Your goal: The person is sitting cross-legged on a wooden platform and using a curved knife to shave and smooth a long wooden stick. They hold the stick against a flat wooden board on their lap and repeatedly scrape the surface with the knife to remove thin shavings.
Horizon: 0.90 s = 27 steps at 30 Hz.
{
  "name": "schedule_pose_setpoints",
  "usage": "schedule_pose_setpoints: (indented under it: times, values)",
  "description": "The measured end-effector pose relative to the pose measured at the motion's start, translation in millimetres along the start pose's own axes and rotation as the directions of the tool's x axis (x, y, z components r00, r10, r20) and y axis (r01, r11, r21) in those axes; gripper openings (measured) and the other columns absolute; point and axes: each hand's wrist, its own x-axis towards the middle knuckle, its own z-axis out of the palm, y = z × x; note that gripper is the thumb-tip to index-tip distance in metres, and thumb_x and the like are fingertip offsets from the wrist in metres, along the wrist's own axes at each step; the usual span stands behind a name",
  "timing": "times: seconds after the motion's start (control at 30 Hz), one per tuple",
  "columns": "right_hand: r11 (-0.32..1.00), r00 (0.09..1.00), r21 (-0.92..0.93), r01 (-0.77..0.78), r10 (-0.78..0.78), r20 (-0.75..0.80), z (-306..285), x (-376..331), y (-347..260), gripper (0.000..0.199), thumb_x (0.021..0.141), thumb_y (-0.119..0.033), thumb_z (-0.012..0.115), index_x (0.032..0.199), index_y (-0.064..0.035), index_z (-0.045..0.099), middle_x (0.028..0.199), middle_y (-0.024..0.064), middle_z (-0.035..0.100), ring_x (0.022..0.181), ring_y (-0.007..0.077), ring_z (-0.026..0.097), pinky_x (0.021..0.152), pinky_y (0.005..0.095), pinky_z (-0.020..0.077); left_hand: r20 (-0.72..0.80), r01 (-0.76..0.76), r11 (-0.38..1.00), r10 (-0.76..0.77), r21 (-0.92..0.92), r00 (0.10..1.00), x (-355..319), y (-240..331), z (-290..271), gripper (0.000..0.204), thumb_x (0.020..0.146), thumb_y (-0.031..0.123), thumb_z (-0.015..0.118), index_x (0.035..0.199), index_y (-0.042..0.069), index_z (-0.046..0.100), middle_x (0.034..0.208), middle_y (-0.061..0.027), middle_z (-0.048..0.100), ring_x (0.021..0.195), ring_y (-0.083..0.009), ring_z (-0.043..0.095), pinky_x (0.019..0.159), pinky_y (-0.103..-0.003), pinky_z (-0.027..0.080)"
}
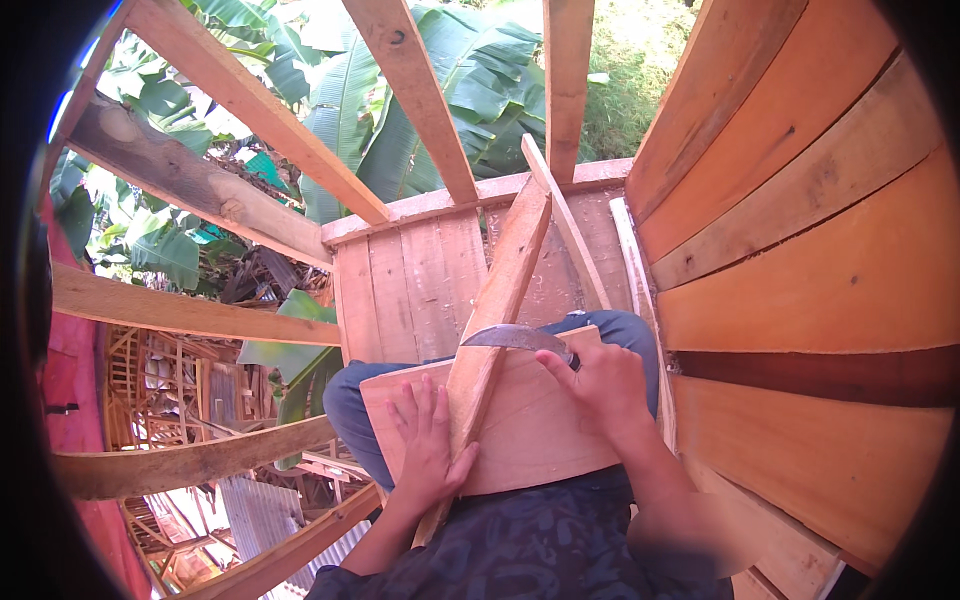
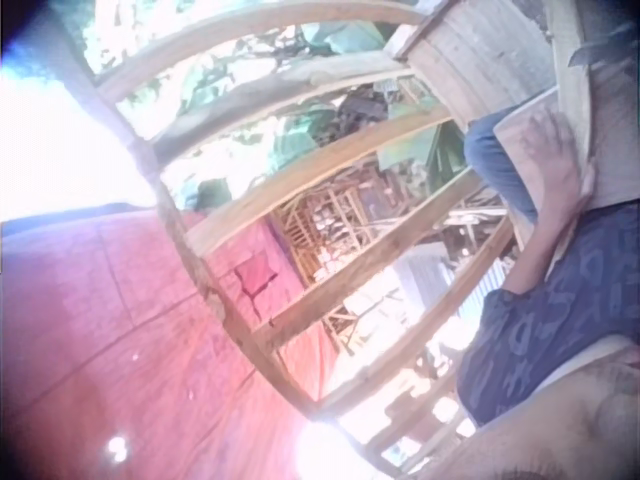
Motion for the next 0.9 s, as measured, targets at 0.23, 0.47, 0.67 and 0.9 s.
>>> schedule_pose_setpoints:
  times: [0.23, 0.47, 0.67, 0.9]
  values:
    - [0.991, 0.997, -0.126, 0.050, -0.057, -0.047, 12.3, 16.4, -1.6, 0.060, 0.083, -0.062, 0.057, 0.073, -0.0044, 0.068, 0.065, 0.0169, 0.063, 0.062, 0.0352, 0.063, 0.057, 0.0431, 0.0490, 0.040, -0.002, 1.000, 0.003, -0.009, 0.999, 2.5, -3.3, -2.5, 0.083, 0.077, 0.031, 0.065, 0.146, 0.003, 0.029, 0.155, -0.0199, 0.021, 0.143, -0.0479, -0.002, 0.108, -0.064, -0.012]
    - [0.938, 0.999, -0.347, 0.024, -0.013, 0.035, 5.9, 42.6, 0.3, 0.070, 0.076, -0.074, 0.054, 0.066, -0.0059, 0.064, 0.059, 0.0142, 0.061, 0.056, 0.0321, 0.063, 0.052, 0.0418, 0.0486, 0.057, 0.008, 0.998, -0.004, -0.061, 0.998, 5.1, -5.8, -4.0, 0.081, 0.079, 0.030, 0.065, 0.146, 0.002, 0.030, 0.154, -0.0179, 0.026, 0.143, -0.0468, 0.000, 0.107, -0.064, -0.013]
    - [0.937, 0.995, -0.335, -0.100, 0.086, -0.056, 9.4, 57.0, 5.5, 0.073, 0.079, -0.073, 0.052, 0.070, -0.0018, 0.066, 0.061, 0.0187, 0.062, 0.062, 0.0366, 0.064, 0.057, 0.0450, 0.0487, 0.043, 0.001, 0.997, 0.003, -0.078, 0.999, 7.3, -7.4, -4.2, 0.079, 0.079, 0.029, 0.065, 0.146, 0.002, 0.031, 0.153, -0.0184, 0.028, 0.143, -0.0477, 0.002, 0.107, -0.064, -0.013]
    - [0.889, 0.895, -0.161, -0.429, 0.394, -0.211, -62.2, 75.5, 46.3, 0.069, 0.087, -0.065, 0.050, 0.077, 0.0012, 0.067, 0.063, 0.0220, 0.060, 0.066, 0.0403, 0.063, 0.059, 0.0481, 0.0469, 0.041, -0.015, 0.996, 0.018, -0.091, 0.999, 3.9, -8.3, -4.3, 0.079, 0.078, 0.028, 0.066, 0.145, 0.003, 0.033, 0.153, -0.0172, 0.029, 0.142, -0.0488, 0.004, 0.106, -0.066, -0.013]
